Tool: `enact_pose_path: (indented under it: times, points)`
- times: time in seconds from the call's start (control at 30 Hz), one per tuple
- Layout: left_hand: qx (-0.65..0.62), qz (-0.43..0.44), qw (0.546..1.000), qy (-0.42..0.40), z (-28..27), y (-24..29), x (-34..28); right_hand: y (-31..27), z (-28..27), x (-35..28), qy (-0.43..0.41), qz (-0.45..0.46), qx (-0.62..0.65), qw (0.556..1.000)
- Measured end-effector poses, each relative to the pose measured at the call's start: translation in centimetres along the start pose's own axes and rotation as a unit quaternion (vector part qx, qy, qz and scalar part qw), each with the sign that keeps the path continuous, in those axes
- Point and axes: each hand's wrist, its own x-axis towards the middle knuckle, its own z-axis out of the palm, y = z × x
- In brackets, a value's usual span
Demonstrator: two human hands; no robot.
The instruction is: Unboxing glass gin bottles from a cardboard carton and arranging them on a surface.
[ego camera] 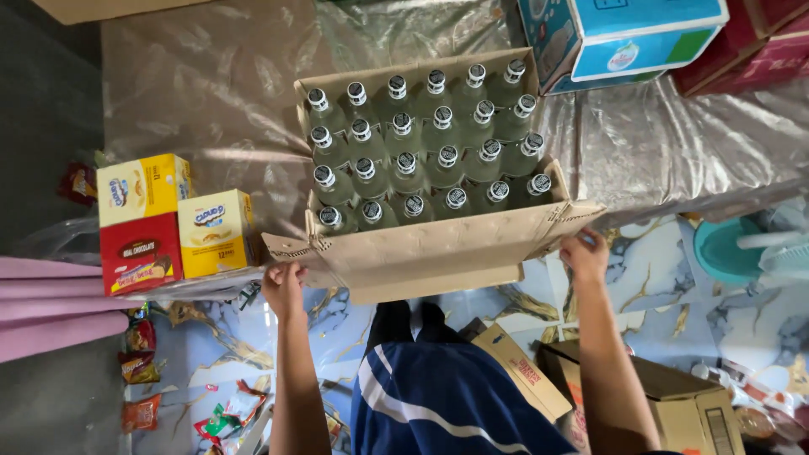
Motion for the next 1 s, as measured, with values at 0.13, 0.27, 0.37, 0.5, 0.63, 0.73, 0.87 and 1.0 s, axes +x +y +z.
enact_pose_path:
  times: [0.13, 0.27, 0.37, 0.5, 0.63, 0.73, 0.87, 1.0]
  points:
    - [-0.009, 0.031, 0.999, 0.016, -0.1, 0.2, 1.8, -2.6, -1.5, 1.1, -0.04, 0.043, 0.014, 0.998]
    - [-0.026, 0.196, 0.98, -0.019, 0.4, 4.2, 1.6, -4.6, -1.6, 2.0, -0.048, 0.027, 0.016, 0.998]
    - [0.035, 0.252, 0.966, -0.045, 2.3, 9.7, 0.7, -6.2, -0.4, 3.0, -0.019, -0.055, -0.051, 0.997]
    - [0.172, 0.359, 0.914, -0.075, 6.1, 15.7, -0.1, -13.0, 4.1, -0.8, 0.059, -0.303, -0.323, 0.895]
    - [0.163, 0.314, 0.92, -0.168, 9.6, 20.3, -1.5, -19.0, 11.4, -6.1, 0.06, -0.375, -0.416, 0.826]
    - [0.213, 0.334, 0.884, -0.248, 11.0, 21.1, -1.1, -22.2, 17.6, -9.2, 0.014, -0.396, -0.379, 0.836]
    - [0.247, 0.408, 0.829, -0.292, 11.3, 20.6, -1.1, -24.2, 24.2, -13.5, -0.08, -0.418, -0.357, 0.831]
    - [0.275, 0.466, 0.797, -0.27, 11.5, 20.7, -1.0, -23.6, 28.8, -16.5, -0.173, -0.407, -0.383, 0.811]
